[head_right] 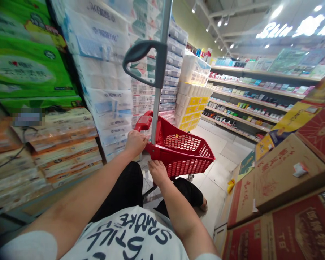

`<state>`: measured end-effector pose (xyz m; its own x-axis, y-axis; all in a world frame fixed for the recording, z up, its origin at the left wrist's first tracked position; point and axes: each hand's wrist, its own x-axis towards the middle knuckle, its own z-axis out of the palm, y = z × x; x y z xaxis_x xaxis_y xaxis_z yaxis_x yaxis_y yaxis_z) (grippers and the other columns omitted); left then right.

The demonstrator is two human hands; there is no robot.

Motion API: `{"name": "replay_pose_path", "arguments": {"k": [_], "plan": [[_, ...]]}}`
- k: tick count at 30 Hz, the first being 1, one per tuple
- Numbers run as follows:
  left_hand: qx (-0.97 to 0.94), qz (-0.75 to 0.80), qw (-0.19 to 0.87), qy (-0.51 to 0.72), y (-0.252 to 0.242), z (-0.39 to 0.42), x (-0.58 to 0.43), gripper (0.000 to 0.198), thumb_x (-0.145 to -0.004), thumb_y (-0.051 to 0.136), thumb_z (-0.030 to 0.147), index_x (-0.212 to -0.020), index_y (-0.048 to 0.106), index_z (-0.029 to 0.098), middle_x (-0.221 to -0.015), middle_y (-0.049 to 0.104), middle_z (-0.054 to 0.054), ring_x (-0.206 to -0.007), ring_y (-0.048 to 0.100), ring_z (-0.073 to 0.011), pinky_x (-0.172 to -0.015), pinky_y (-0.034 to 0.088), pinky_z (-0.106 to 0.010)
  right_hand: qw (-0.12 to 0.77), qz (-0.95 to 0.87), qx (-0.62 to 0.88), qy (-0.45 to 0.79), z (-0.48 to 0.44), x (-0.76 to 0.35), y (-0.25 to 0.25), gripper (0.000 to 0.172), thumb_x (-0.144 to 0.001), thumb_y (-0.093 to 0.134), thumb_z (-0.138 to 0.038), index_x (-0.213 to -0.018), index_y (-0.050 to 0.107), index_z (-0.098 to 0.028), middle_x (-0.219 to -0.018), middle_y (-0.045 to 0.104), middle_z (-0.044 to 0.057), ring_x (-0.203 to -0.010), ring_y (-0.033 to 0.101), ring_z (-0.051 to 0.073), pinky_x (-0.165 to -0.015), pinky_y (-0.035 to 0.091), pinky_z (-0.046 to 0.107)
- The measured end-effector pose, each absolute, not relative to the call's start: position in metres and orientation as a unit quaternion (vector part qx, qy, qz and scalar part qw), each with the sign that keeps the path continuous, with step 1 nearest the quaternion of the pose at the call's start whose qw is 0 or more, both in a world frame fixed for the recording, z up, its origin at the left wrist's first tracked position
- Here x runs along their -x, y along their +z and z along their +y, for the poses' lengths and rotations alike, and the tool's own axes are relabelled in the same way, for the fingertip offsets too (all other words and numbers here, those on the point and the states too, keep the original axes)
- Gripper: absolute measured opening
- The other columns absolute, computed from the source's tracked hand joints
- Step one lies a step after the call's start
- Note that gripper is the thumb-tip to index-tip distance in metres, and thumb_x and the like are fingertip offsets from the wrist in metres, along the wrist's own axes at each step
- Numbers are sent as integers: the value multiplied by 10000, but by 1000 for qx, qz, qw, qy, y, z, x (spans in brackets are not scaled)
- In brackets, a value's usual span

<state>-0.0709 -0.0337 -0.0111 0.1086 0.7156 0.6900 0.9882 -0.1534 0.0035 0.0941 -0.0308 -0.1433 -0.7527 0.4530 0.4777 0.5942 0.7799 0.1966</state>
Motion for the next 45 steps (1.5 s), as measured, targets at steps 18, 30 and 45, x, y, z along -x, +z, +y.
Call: {"name": "replay_pose_path", "arguments": {"k": [18, 30, 45], "plan": [[702, -608, 256, -270, -11, -33, 71, 555, -977, 286, 358, -703, 727, 160, -706, 694, -104, -767, 533, -245, -828, 326, -457, 232, -914, 286, -168, -29, -97, -141, 341, -977, 386, -201, -1268, 564, -195, -1207, 604, 108, -1107, 466, 236, -908, 373, 375], [700, -609, 232, -291, -12, -32, 70, 542, -971, 299, 377, -706, 724, 172, -726, 692, -109, -826, 535, -259, -862, 319, -462, 222, -928, 262, -143, -27, -95, -156, 353, -951, 427, -161, -1282, 551, -167, -1208, 613, 108, -1119, 448, 235, -948, 382, 376], [697, -610, 248, -284, -15, -22, 73, 525, -965, 316, 373, -641, 686, 191, -693, 671, -88, -803, 525, -249, -861, 337, -458, 144, -941, 289, -97, -22, -92, -199, 281, -947, 428, -147, -1149, 622, -163, -1154, 640, 105, -984, 499, 219, -856, 428, 360]]}}
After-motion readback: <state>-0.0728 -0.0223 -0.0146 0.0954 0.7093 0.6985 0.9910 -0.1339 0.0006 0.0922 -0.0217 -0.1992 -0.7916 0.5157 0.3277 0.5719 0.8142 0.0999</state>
